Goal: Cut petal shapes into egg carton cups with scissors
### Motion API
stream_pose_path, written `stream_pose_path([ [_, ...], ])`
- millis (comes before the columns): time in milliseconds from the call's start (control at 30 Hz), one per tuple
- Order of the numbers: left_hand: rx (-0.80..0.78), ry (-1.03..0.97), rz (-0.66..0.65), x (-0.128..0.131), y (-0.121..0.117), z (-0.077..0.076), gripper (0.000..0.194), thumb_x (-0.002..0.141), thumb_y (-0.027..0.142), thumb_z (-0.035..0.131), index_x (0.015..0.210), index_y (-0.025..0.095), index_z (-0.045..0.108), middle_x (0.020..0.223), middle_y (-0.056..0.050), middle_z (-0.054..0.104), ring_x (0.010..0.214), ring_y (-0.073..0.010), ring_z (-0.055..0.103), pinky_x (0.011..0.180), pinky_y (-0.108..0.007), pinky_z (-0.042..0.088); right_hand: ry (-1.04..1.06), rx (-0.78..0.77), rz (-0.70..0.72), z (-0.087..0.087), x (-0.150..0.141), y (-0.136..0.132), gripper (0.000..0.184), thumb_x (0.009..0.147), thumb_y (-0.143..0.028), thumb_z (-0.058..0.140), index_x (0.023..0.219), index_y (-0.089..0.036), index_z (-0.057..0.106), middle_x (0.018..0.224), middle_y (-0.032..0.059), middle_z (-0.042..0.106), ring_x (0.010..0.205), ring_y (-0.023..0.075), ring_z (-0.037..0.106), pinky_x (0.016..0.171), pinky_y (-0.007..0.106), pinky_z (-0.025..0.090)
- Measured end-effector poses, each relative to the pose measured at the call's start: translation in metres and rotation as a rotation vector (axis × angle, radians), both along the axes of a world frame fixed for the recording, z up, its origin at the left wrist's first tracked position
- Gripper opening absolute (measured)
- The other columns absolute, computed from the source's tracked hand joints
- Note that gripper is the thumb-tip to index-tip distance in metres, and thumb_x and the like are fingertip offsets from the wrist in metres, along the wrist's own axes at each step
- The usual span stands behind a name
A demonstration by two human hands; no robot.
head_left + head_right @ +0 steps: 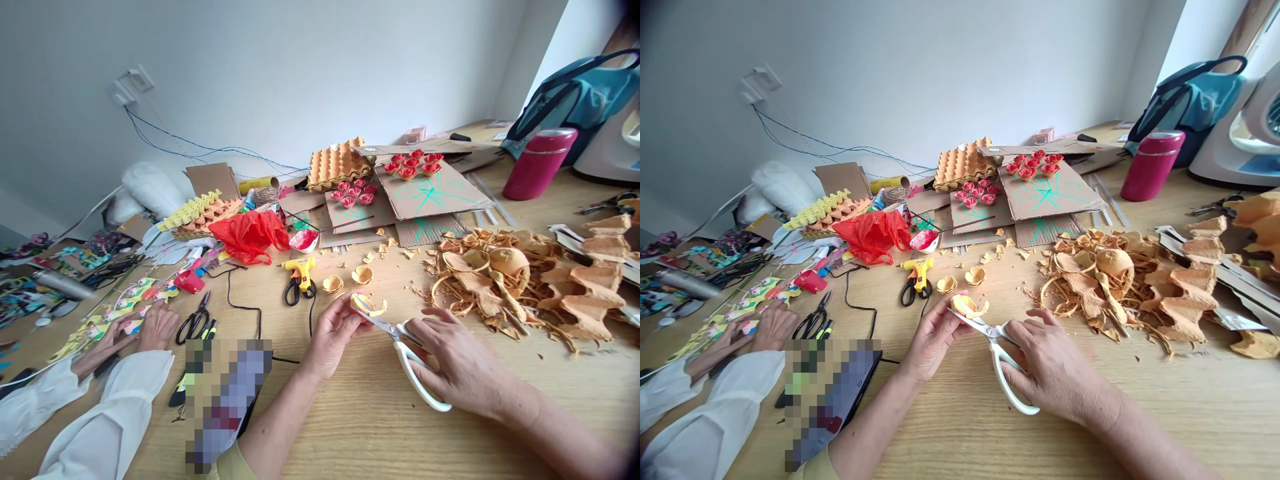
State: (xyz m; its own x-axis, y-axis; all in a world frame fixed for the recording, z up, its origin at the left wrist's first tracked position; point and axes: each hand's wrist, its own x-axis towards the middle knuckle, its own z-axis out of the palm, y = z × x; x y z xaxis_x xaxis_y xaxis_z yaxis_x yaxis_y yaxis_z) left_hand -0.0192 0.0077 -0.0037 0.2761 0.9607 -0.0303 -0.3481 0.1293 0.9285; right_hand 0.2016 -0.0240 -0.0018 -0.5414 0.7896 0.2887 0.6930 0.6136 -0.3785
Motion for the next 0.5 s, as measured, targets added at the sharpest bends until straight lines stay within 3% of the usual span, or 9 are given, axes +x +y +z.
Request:
stream_pose_path([
  [233,-0.002,0.042,-0.039,-0.0049,0.0024,0.0035,0.042,0.083,0.032,0.072,0.122,0.021,0.065,0.098,-0.005,0.068,0.086,-0.0147,0.064,0.083,-0.031,0.055,0.017,0.010,0.047,0.0027,0.0016,-0.0012,0.019,0.092,-0.029,0.053,0.078,-0.023,0.043,0.065,-0.0033,0.057,0.061,0.0162,0.057,0.094,0.045,0.039],
  [500,0.104,0.105,-0.005,-0.0081,0.0048,0.0085,0.041,0.082,0.030,0.073,0.121,0.023,0.065,0.104,-0.005,0.068,0.085,-0.0149,0.064,0.077,-0.027,0.052,0.045,0.014,0.036,0.0056,0.0006,-0.0051,0.020,0.091,-0.027,0.054,0.075,-0.023,0.044,0.067,0.0010,0.057,0.073,0.0206,0.055,0.073,0.035,0.044],
])
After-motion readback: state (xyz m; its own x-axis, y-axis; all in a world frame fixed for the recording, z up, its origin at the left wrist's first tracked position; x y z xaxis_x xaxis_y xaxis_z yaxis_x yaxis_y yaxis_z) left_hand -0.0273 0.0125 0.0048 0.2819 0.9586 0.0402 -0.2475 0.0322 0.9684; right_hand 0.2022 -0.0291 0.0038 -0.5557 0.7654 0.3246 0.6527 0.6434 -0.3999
